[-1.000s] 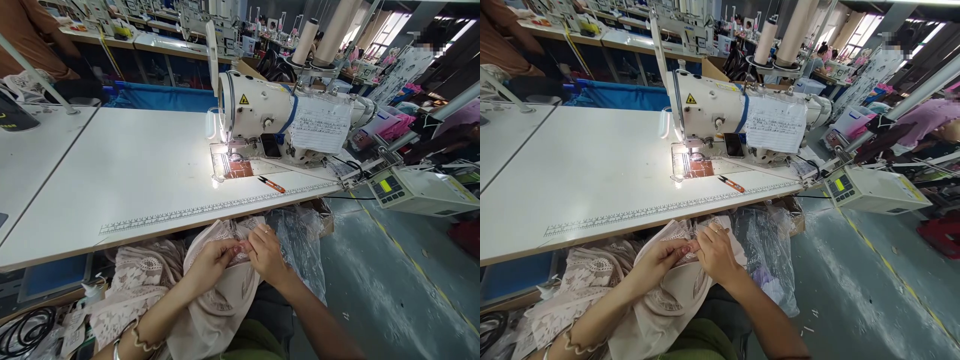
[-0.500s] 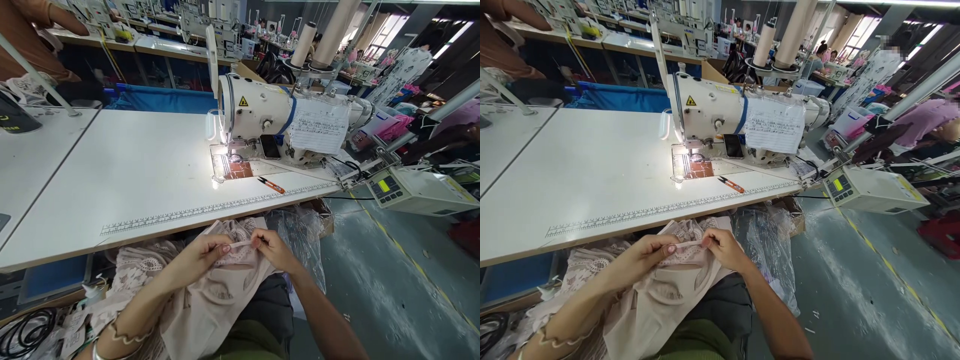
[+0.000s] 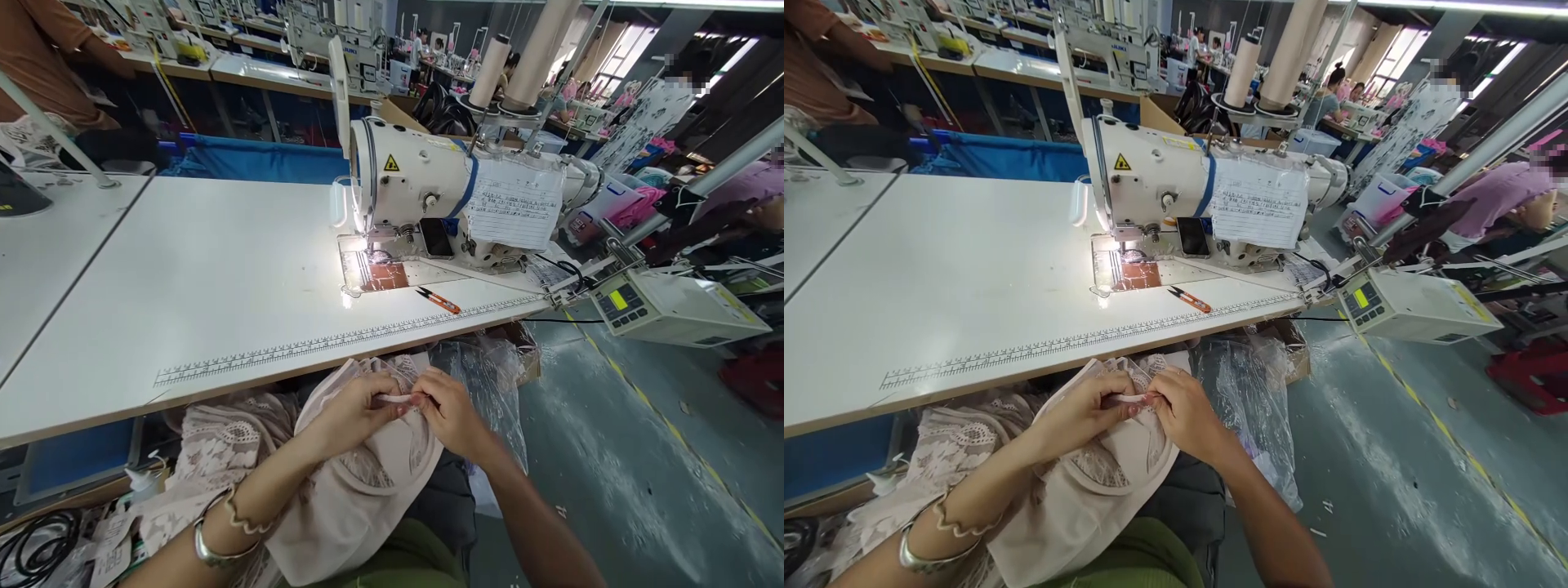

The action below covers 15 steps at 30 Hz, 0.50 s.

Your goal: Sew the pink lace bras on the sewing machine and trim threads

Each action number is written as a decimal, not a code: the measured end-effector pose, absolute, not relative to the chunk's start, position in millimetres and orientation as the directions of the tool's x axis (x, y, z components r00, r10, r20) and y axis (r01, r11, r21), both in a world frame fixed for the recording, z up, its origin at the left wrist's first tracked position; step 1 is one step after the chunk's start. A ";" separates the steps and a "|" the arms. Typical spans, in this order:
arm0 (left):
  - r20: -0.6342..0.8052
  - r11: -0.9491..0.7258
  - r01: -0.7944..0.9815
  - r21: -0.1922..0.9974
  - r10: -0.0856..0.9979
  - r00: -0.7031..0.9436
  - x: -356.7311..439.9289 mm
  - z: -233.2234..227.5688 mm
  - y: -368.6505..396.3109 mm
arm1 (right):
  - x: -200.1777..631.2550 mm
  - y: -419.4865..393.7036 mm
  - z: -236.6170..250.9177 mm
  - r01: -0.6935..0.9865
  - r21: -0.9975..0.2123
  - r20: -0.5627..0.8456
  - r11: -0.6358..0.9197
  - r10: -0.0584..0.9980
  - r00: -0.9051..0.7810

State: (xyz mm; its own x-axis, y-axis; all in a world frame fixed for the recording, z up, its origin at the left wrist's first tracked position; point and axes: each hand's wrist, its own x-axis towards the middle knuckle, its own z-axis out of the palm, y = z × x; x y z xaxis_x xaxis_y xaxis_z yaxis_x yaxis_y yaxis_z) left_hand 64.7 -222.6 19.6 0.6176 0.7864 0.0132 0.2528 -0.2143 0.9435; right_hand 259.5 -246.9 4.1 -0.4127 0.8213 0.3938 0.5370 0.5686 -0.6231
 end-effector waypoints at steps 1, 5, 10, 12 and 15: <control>-0.033 -0.149 0.242 0.959 0.787 0.615 64.0 18.3 -222.9 | 260.3 -248.4 2.9 0.548 -0.624 0.389 0.557 0.830 -0.400; -0.127 0.036 0.167 0.985 0.810 0.572 63.3 16.2 -225.4 | 261.9 -257.0 1.1 0.611 -0.625 0.382 0.487 0.873 -0.305; -0.135 0.062 0.155 0.986 0.840 0.525 62.1 16.8 -225.7 | 260.1 -269.2 4.8 0.778 -0.336 0.423 0.530 0.823 -0.378; -0.131 0.061 0.148 0.987 0.840 0.527 61.4 16.2 -225.4 | 258.3 -272.2 5.3 0.811 -0.224 0.445 0.540 0.797 -0.408; -0.114 0.046 0.142 0.989 0.846 0.520 61.2 15.2 -225.1 | 255.5 -273.7 5.0 0.835 -0.153 0.468 0.529 0.783 -0.410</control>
State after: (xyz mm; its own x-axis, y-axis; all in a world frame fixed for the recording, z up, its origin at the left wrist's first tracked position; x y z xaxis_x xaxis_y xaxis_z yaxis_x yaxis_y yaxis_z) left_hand 61.2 -225.1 15.2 0.5202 0.8464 -0.1138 0.1422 0.0455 0.9888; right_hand 255.5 -273.7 5.0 -0.4104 0.7827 0.4680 0.8347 0.5290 -0.1528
